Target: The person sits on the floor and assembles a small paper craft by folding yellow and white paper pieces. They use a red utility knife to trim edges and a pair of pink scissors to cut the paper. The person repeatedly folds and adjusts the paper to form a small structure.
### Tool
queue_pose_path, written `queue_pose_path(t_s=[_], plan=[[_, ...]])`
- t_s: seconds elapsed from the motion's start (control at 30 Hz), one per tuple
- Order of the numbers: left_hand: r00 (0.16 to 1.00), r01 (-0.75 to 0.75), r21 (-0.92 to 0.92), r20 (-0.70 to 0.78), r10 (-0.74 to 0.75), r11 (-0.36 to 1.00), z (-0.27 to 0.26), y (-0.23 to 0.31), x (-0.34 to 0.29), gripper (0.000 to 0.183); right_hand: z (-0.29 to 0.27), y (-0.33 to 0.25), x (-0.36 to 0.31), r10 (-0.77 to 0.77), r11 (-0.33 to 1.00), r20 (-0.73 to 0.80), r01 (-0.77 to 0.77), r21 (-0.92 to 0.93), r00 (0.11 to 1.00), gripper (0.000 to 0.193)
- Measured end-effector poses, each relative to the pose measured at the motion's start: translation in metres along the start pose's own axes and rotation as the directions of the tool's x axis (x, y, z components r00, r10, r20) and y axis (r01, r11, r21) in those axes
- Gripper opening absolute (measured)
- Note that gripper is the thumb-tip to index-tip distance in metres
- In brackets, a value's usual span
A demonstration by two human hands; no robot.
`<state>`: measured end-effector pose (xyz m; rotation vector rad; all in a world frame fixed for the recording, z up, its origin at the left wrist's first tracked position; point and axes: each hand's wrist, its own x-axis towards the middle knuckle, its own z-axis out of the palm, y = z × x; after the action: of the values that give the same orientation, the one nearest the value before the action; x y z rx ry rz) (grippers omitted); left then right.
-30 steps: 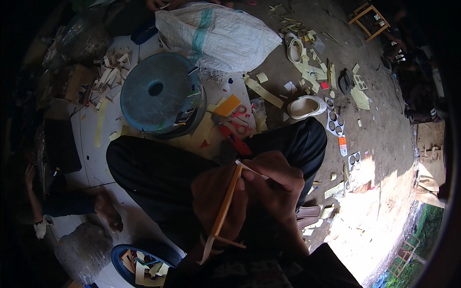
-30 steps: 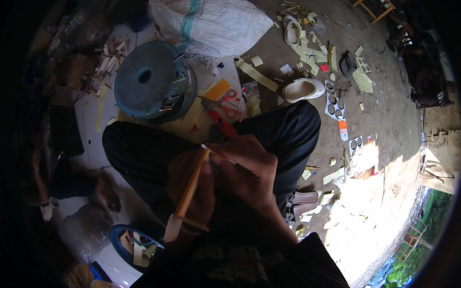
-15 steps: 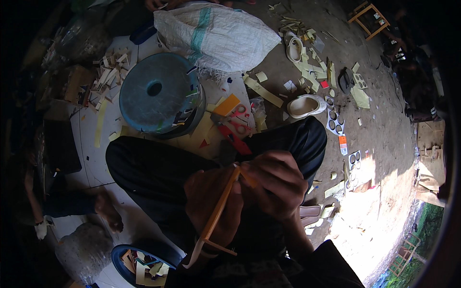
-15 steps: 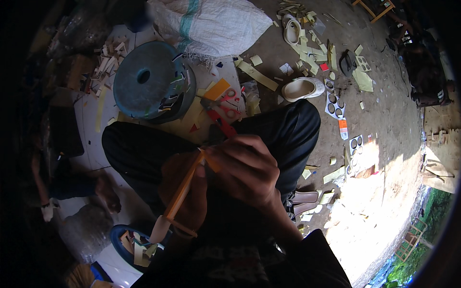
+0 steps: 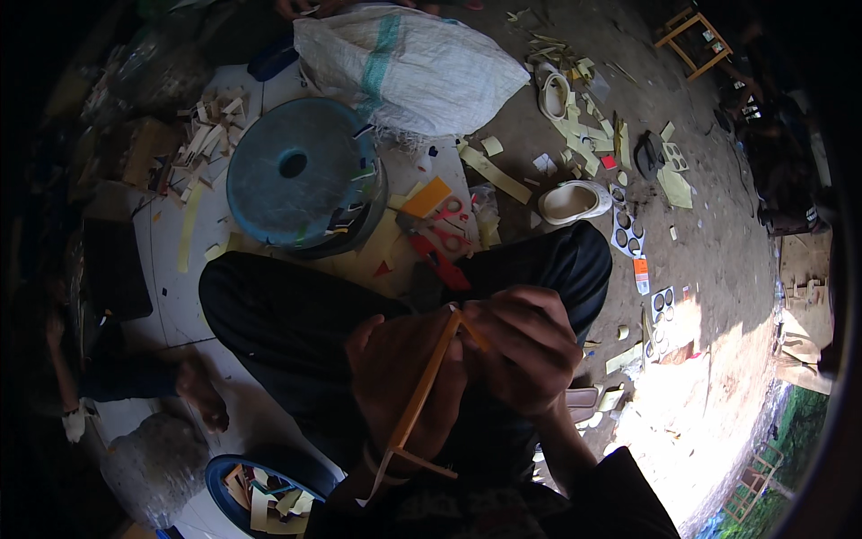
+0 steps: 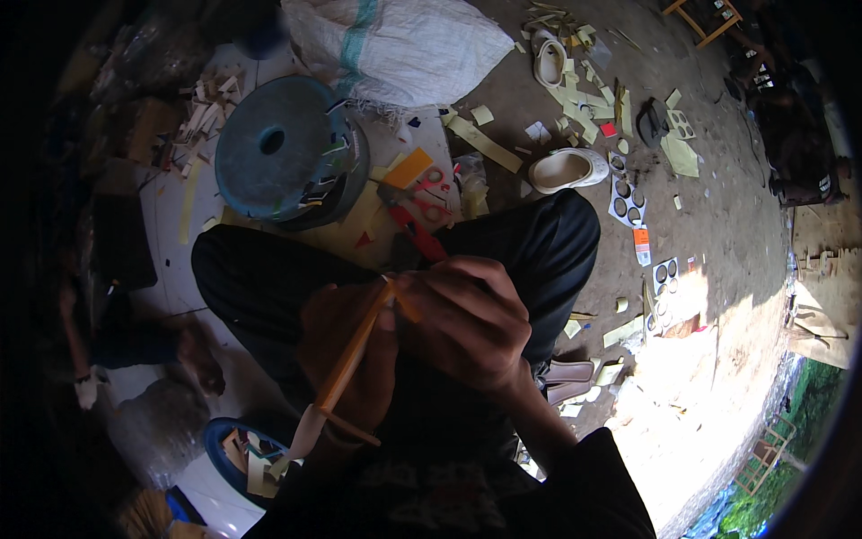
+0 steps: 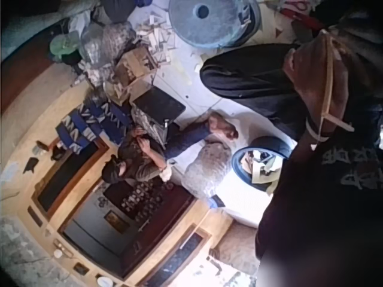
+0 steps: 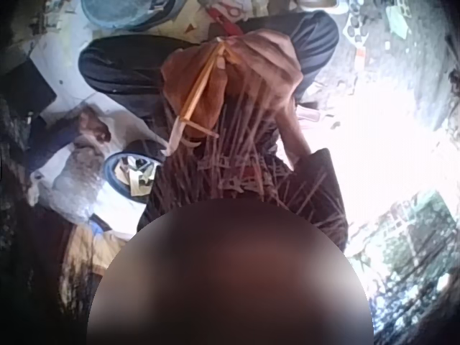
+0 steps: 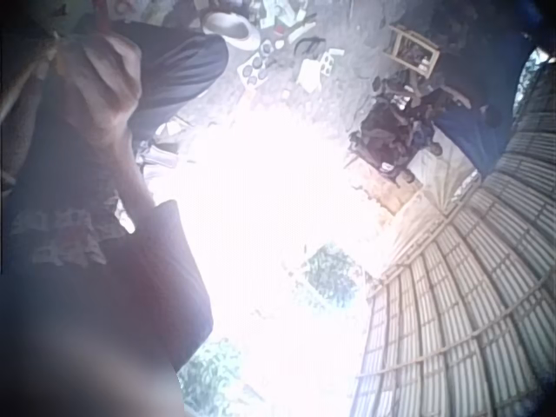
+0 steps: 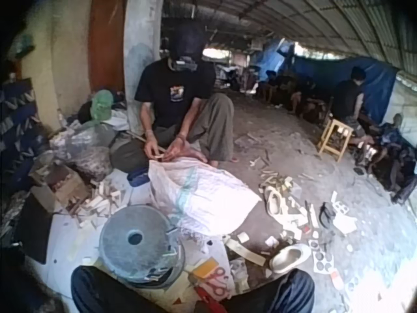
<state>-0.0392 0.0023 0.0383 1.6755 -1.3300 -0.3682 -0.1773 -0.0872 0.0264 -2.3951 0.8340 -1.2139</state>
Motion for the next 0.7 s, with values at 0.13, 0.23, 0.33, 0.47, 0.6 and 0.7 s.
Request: queue_pose_path(t_s=[0.13, 0.23, 0.33, 0.47, 0.6, 0.7], plan=[[1.000, -0.009, 0.011, 0.002, 0.009, 1.000, 0.002, -0.001, 0.000, 0.027, 0.002, -0.001, -0.004, 0.058, 0.997, 0.000, -0.058, 0.049, 0.998, 0.033], [1.000, -0.028, 0.040, 0.012, 0.027, 0.999, 0.001, -0.002, 0.002, 0.026, 0.004, -0.001, -0.008, 0.105, 0.988, 0.000, -0.104, 0.117, 0.994, 0.028], [0.999, -0.050, 0.077, 0.023, 0.048, 0.996, -0.002, -0.001, 0.004, 0.024, 0.008, -0.003, -0.012, 0.229, 0.935, -0.010, -0.217, 0.281, 0.973, 0.024], [0.997, -0.079, 0.100, 0.029, 0.076, 0.992, -0.003, 0.000, 0.008, 0.025, 0.009, -0.010, -0.017, 0.444, 0.792, 0.045, -0.415, 0.447, 0.895, 0.021], [0.994, -0.106, 0.113, 0.027, 0.104, 0.988, -0.003, -0.001, 0.009, 0.024, 0.007, -0.014, -0.017, 0.524, 0.673, 0.107, -0.488, 0.556, 0.845, 0.015], [0.993, -0.110, 0.115, 0.041, 0.106, 0.987, -0.004, -0.004, 0.008, 0.024, 0.002, -0.017, -0.018, 0.635, 0.436, 0.248, -0.605, 0.666, 0.732, 0.014]])
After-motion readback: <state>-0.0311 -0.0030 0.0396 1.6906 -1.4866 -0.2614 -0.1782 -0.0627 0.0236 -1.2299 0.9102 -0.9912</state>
